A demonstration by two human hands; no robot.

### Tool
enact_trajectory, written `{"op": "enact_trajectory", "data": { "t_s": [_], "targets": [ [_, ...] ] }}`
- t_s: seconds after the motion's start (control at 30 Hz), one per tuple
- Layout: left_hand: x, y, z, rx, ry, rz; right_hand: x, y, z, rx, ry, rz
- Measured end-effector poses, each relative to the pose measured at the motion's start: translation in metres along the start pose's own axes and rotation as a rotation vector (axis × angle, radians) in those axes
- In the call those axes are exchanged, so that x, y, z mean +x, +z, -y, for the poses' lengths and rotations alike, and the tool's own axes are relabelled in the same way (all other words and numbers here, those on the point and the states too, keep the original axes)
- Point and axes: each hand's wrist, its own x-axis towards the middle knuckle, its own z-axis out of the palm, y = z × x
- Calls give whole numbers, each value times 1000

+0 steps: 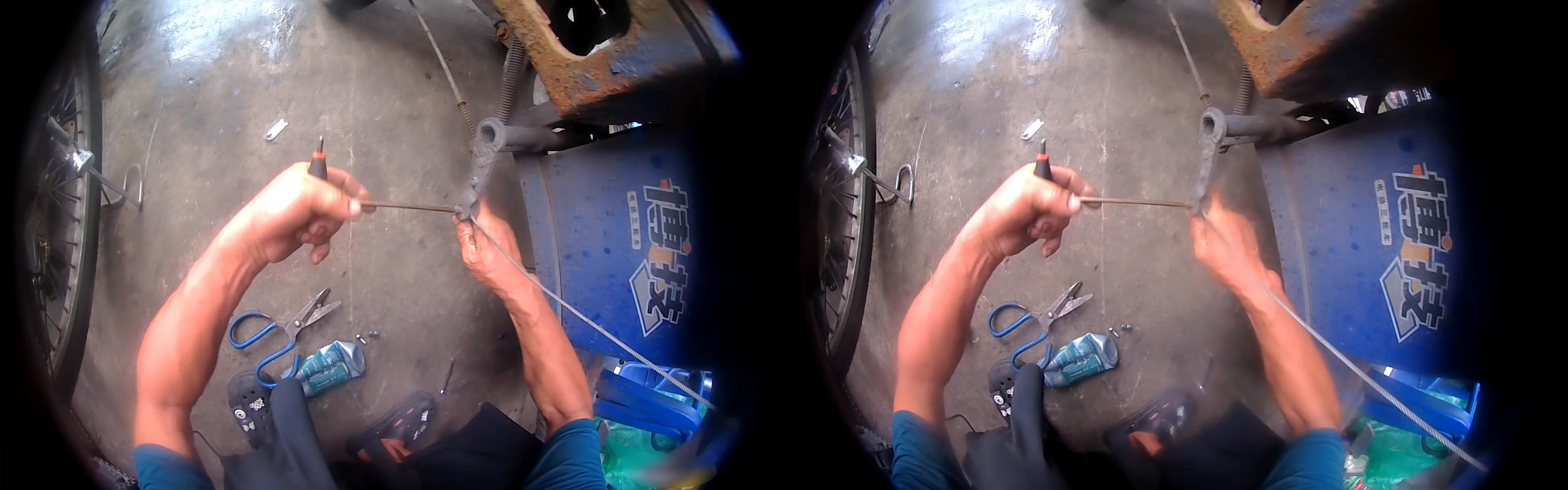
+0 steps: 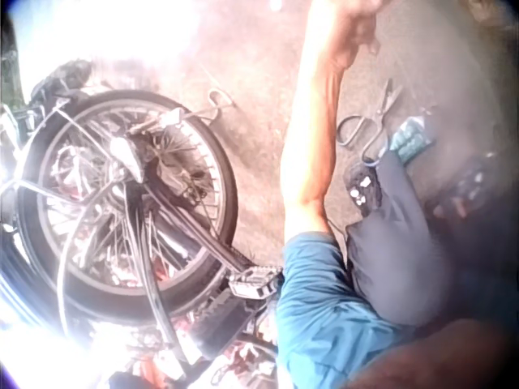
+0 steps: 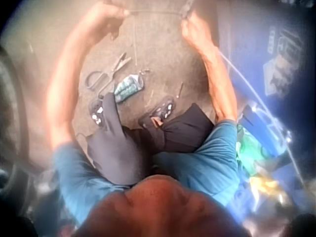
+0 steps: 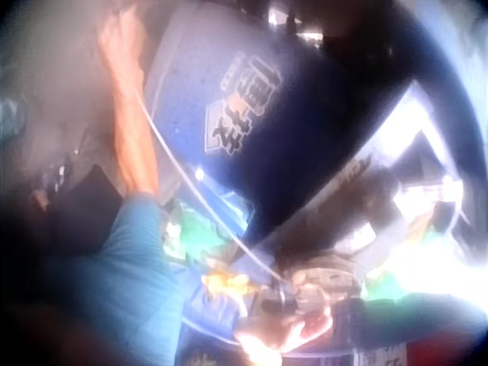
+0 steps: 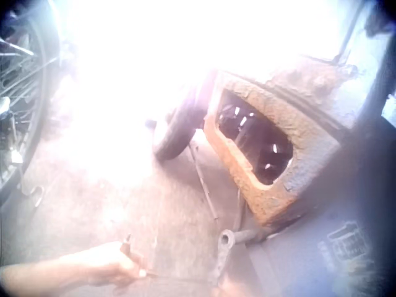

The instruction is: The person threads a metal brake cable through a mechanical housing on a vehicle frame, using a screwdriver to guide and position the wire.

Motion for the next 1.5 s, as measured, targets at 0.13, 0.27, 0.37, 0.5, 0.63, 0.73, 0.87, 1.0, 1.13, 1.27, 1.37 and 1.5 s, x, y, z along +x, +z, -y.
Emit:
{"op": "enact_trajectory", "data": {
  "t_s": [0.13,0.27,0.37,0.5,0.63,0.73,0.87,1.0,1.13,1.27,1.37,1.5],
  "targets": [
    [3,14,15,-257,32,-45,-6,11,-4,87,208,-12],
    [-16,2,74,-443,147,-164,-7,12,11,213,284,22],
    [-32,-8,100,48,231,-457,-9,19,4,360,275,-18],
    [-38,-8,123,295,296,-493,-18,13,-8,375,197,-56],
    [-36,0,133,572,296,-565,-42,6,10,206,290,-189],
    [-35,32,108,745,432,-554,-70,-4,18,145,223,-264],
    [-30,70,65,927,367,-536,-95,-9,22,-75,16,-381],
    [-15,98,20,904,489,-552,-102,-12,33,-124,-299,-120],
    [-1,132,-68,834,195,-463,-118,24,14,-307,-245,477],
    [-5,143,-121,1226,300,-573,-122,28,33,-293,-88,762],
    [22,121,-127,1187,393,-842,-129,23,38,-214,-52,750],
    [25,77,-113,1064,281,-728,-144,36,10,-47,-48,592]
  ]
}}
